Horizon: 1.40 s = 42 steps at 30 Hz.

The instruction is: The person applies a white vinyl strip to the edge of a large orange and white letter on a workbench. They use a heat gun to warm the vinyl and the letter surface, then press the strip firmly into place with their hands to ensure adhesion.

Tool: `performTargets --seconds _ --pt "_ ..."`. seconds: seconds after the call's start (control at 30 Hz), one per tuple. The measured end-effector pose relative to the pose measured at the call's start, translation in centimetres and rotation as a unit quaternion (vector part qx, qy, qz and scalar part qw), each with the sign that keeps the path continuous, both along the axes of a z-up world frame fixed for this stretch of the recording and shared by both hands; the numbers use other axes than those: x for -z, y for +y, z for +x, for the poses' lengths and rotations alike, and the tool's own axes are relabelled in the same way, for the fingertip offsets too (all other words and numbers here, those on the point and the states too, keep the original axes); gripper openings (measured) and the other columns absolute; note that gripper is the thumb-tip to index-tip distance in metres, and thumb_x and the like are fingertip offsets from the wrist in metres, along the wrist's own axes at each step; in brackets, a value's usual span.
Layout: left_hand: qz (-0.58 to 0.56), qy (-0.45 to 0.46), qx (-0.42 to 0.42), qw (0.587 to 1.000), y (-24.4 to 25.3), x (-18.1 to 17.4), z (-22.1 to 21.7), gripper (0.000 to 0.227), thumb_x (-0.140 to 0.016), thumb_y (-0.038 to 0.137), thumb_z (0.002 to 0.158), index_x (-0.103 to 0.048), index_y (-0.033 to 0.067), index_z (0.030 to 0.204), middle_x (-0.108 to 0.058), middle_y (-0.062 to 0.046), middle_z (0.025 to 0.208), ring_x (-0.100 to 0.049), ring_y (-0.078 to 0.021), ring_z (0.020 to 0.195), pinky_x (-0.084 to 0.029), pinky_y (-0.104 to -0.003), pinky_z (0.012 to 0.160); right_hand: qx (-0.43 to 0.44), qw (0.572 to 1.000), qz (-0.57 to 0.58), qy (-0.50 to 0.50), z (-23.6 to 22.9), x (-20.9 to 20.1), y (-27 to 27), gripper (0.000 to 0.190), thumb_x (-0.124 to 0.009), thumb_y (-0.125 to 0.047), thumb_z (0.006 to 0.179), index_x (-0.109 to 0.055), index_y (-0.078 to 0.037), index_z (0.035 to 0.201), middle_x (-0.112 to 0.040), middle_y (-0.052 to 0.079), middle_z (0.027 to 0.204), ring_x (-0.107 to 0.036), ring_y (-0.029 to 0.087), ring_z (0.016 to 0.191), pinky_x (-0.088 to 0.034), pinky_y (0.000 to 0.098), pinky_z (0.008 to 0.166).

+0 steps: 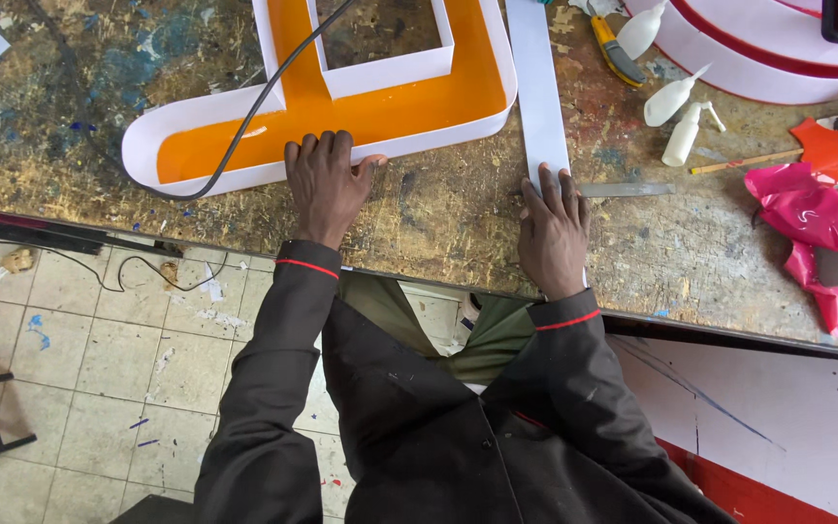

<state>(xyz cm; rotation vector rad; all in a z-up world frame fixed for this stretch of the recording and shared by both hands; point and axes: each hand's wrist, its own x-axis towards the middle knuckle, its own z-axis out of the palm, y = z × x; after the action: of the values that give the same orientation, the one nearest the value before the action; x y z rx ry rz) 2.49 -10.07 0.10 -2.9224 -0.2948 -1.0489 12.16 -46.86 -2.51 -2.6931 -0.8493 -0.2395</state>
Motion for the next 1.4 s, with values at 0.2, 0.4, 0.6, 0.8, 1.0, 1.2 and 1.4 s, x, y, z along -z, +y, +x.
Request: performTargets --seconds 0.2,0.4,0.6,0.8,1.0,1.2,1.4 --pt "-0.06 -0.076 0.137 0.986 3.4 -2.6 -2.7 0.034 -0.092 0.026 0.105 -0.075 0.0046 0.126 -0.071 -0.014 0.12 -0.071 -0.0364 0.119 -0.05 -0.047 0.096 -0.038 0.999 0.034 0.014 0.6 -0.9 -0.9 0.051 -0.065 -0.024 0.108 -0.074 -0.017 0.158 -0.059 0.013 0.174 -0.046 0.043 0.163 -0.04 0.0673 0.123" --pt "-0.113 -0.051 0.119 0.985 7.4 -3.4 -6.8 0.039 -0.099 0.017 0.096 -0.077 0.006 0.127 -0.071 -0.015 0.119 -0.073 -0.0454 0.112 -0.056 -0.055 0.096 -0.175 0.953 0.214 0.125 1.3 -8.9 3.3 0.044 -0.077 -0.024 0.111 -0.074 -0.009 0.153 -0.07 0.017 0.155 -0.057 0.052 0.153 -0.047 0.0653 0.119" --pt "-0.078 0.004 0.068 0.995 8.6 1.6 -6.0 0.041 -0.061 0.054 0.121 -0.071 0.0137 0.117 -0.063 -0.006 0.091 -0.068 -0.0295 0.083 -0.047 -0.04 0.083 -0.355 0.902 0.019 0.246 -0.6 -26.6 7.9 0.058 -0.077 -0.028 0.1 -0.073 -0.001 0.151 -0.073 0.034 0.147 -0.066 0.065 0.134 -0.055 0.0749 0.105" --pt "-0.075 0.016 0.026 0.997 6.5 -0.4 -6.2 0.046 -0.053 0.05 0.122 -0.066 0.0111 0.102 -0.066 -0.008 0.096 -0.055 -0.0329 0.089 -0.037 -0.047 0.082 -0.184 0.968 -0.015 -0.172 27.7 -12.1 18.1 0.079 -0.066 0.006 0.074 -0.064 -0.005 0.153 -0.07 0.019 0.145 -0.062 0.05 0.131 -0.059 0.0658 0.091" --pt "-0.085 -0.027 0.03 0.996 6.0 -1.0 -5.6 0.05 -0.062 0.055 0.117 -0.065 0.0091 0.095 -0.061 -0.008 0.088 -0.056 -0.0325 0.084 -0.038 -0.045 0.077 -0.186 0.932 -0.028 -0.309 39.7 -3.7 19.5 0.04 -0.084 -0.022 0.095 -0.073 -0.008 0.132 -0.079 0.019 0.12 -0.069 0.047 0.122 -0.049 0.0561 0.106" --pt "-0.1 -0.009 -0.038 0.994 5.3 -0.4 -4.6 0.055 -0.062 0.057 0.116 -0.061 0.0094 0.088 -0.062 -0.012 0.085 -0.058 -0.0377 0.083 -0.042 -0.05 0.079 -0.178 0.932 0.008 -0.316 36.7 -8.5 19.2 0.04 -0.083 -0.033 0.099 -0.086 -0.013 0.134 -0.082 0.014 0.119 -0.067 0.041 0.112 -0.048 0.0495 0.096" --pt "-0.106 -0.05 -0.099 0.988 1.7 2.2 2.2 0.026 -0.075 0.035 0.112 -0.067 0.0115 0.108 -0.068 -0.011 0.1 -0.059 -0.0388 0.095 -0.044 -0.054 0.094 -0.188 0.89 0.193 -0.368 23.3 -16.7 14.8 0.023 -0.072 -0.026 0.128 -0.085 -0.007 0.13 -0.076 0.013 0.111 -0.064 0.037 0.104 -0.043 0.05 0.09"
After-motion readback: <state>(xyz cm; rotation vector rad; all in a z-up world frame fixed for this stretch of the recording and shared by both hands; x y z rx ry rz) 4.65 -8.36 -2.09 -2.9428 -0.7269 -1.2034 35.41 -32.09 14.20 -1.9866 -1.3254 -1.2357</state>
